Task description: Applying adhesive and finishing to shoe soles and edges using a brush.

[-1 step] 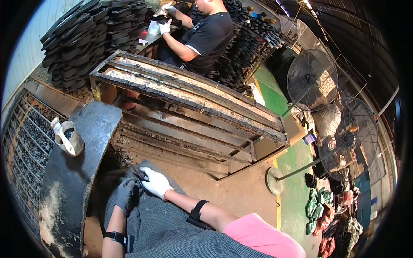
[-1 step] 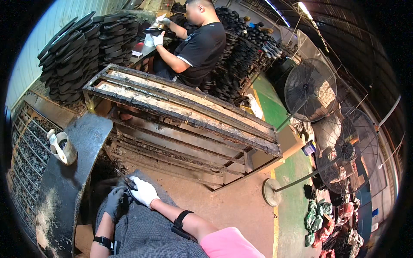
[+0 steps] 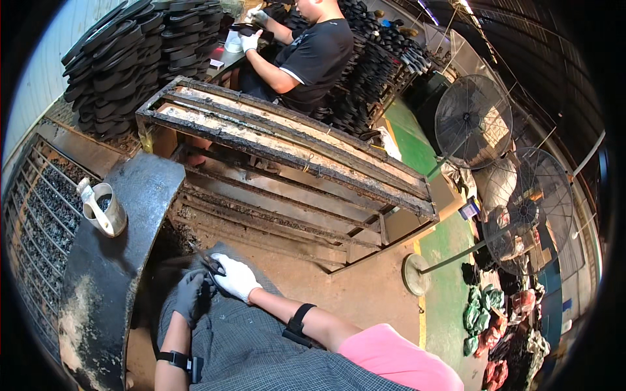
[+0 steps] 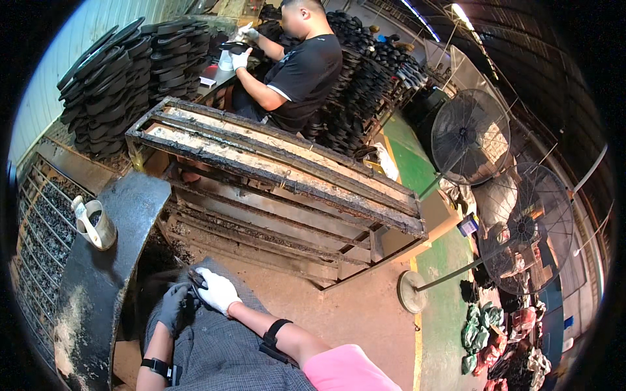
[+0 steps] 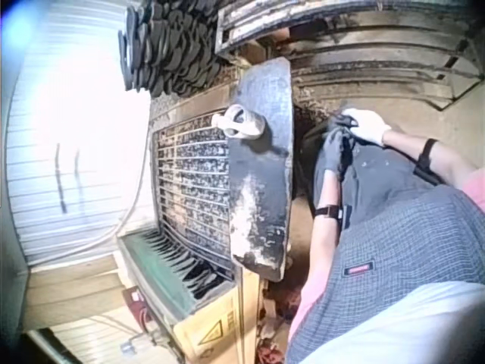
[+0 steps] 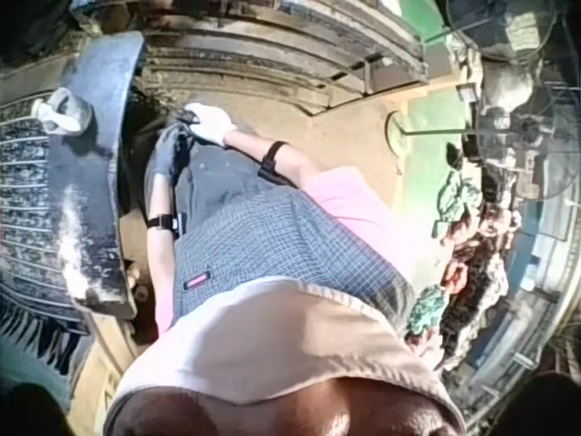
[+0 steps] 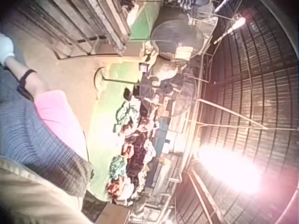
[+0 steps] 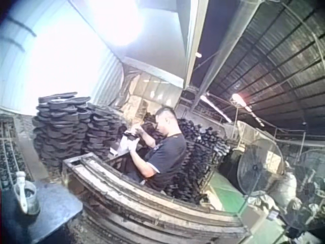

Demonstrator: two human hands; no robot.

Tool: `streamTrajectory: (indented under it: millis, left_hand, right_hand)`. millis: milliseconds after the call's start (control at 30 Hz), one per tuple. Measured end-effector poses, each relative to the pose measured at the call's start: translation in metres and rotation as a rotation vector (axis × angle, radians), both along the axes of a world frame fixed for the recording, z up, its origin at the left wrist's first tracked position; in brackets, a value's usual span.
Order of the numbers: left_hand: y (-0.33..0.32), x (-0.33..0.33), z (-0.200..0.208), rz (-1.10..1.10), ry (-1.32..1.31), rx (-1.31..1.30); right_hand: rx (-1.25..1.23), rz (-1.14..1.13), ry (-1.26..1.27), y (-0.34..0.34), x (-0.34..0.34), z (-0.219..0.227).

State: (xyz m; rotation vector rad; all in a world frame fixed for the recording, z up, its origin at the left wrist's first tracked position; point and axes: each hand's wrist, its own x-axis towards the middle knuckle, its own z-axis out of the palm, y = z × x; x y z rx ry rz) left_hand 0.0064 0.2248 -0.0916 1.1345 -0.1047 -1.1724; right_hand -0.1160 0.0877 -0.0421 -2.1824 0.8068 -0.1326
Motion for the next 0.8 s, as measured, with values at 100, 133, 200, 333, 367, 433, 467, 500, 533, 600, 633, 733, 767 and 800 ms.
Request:
streamTrajectory:
  millis: [100, 133, 200, 333, 367, 433, 467, 500, 533, 600, 633, 733, 767, 800]
  left_hand:
    - [-0.002, 0.002, 0.001, 0.015, -0.008, 0.01]
    - [-0.002, 0.003, 0.004, 0.013, -0.016, 0.021]
    - [-0.002, 0.005, 0.002, 0.006, -0.025, 0.034]
    - [0.002, 0.006, 0.002, 0.011, -0.013, 0.035]
    - [0.006, 0.005, 0.006, 0.027, -0.006, 0.045]
    - [0.006, 0.008, -0.009, 0.005, -0.154, 0.054]
    - [0.012, 0.013, -0.012, -0.036, -0.303, 0.061]
    - [0.008, 0.008, 0.021, -0.059, -0.351, 0.058]
    - [0.009, -0.001, 0.059, -0.043, -0.396, 0.079]
    - [0.018, 0.011, 0.048, -0.094, -0.953, -0.037]
    - [0.028, 0.016, 0.066, -0.084, -1.118, -0.097]
    - [0.07, 0.045, 0.126, -0.089, -1.627, -0.155]
    - [0.089, 0.055, 0.148, -0.055, -1.74, -0.092]
    - [0.11, 0.062, 0.163, -0.011, -1.851, -0.017]
  right_hand:
    - [-0.056, 0.01, -0.039, -0.002, 0.002, -0.011]
    - [-0.092, 0.013, -0.072, -0.003, 0.004, -0.01]
    - [-0.089, 0.008, -0.081, -0.002, 0.004, -0.009]
    - [-0.04, 0.017, -0.037, -0.001, 0.006, -0.003]
    - [-0.043, 0.022, -0.041, 0.004, 0.008, -0.002]
    - [-0.058, 0.023, -0.066, 0.004, 0.008, -0.005]
    - [-0.089, 0.033, -0.096, 0.003, 0.009, -0.011]
    - [-0.095, 0.022, -0.078, 0.001, 0.007, -0.001]
    - [-0.088, 0.055, -0.061, 0.003, 0.007, 0.011]
    - [-0.182, 0.033, -0.102, 0.001, 0.002, 0.015]
    - [-0.176, -0.004, -0.097, 0.0, 0.002, 0.013]
    - [-0.216, -0.066, -0.231, -0.014, -0.006, -0.011]
    - [-0.203, -0.108, -0.211, -0.017, -0.007, -0.022]
    - [-0.087, -0.142, -0.097, -0.014, -0.002, -0.014]
